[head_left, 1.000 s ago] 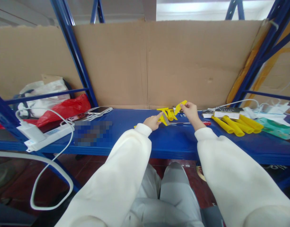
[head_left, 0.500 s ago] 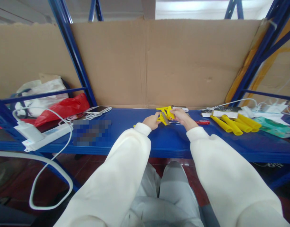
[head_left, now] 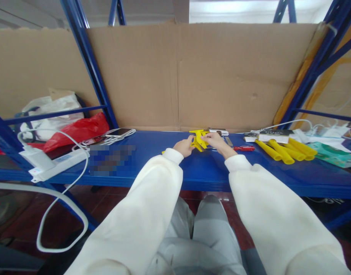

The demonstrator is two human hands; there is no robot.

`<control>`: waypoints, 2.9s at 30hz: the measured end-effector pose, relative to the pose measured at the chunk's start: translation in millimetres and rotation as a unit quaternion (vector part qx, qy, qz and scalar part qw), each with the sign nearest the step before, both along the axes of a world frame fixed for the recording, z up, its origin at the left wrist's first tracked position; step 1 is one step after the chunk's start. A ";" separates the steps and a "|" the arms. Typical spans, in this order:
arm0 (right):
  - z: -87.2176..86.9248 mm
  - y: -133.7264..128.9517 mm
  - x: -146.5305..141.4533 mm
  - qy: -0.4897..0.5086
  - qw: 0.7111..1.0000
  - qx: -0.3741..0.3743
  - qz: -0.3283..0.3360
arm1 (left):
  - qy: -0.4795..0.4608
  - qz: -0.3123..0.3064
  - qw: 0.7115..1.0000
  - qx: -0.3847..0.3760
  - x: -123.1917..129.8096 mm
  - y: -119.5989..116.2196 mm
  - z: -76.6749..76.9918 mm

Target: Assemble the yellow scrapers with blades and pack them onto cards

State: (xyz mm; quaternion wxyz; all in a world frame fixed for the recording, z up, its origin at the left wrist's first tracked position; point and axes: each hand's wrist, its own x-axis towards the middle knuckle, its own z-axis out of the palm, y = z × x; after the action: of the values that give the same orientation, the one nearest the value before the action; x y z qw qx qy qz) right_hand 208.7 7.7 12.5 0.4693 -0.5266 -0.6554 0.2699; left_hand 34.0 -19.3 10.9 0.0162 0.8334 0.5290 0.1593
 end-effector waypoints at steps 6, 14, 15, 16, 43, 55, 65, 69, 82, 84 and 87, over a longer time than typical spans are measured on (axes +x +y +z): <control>-5.1 1.6 -4.1 -0.023 0.999 0.029 0.014 | 0.002 0.003 1.000 -0.001 0.0 -0.6 0.4; -6.1 0.9 -5.9 -0.031 0.999 0.036 0.000 | 0.006 0.001 1.000 0.006 -0.8 1.2 -1.0; -5.7 0.3 -6.6 -0.035 0.999 0.036 -0.002 | 0.006 0.001 1.000 0.007 -0.8 1.7 -1.3; -5.4 -0.2 -7.3 -0.041 0.999 0.036 -0.005 | 0.006 0.001 1.000 0.007 -0.8 2.1 -1.6; -13.8 5.9 -9.7 0.051 0.998 0.005 -0.037 | 0.012 -0.063 0.997 0.047 -3.8 -1.6 2.0; 2.6 -11.8 -2.2 0.152 0.970 -0.180 0.067 | 0.048 -0.058 0.995 0.064 0.8 -4.0 -2.8; 2.1 -10.5 2.0 0.163 0.957 -0.223 0.095 | 0.040 -0.087 0.993 0.069 1.0 -2.8 -5.7; 2.1 -9.2 -1.1 0.189 0.951 -0.227 0.093 | 0.034 -0.112 0.991 0.071 2.7 -3.1 -6.2; -0.2 -6.5 -2.9 0.177 0.950 -0.225 0.122 | 0.012 -0.104 0.992 0.073 3.2 -2.7 -5.9; 0.2 -7.3 -4.4 0.177 0.951 -0.225 0.119 | 0.018 -0.101 0.992 0.068 3.4 -4.0 -4.5; 1.7 -5.4 -2.1 0.176 0.952 -0.224 0.110 | 0.019 -0.096 0.993 0.065 3.3 -4.8 -3.4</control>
State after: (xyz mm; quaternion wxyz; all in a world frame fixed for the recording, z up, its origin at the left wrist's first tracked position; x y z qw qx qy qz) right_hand 206.6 2.2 14.2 0.4144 -0.4871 -0.5388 0.5484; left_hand 37.3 -24.1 7.6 -0.0332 0.8825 0.4352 0.1752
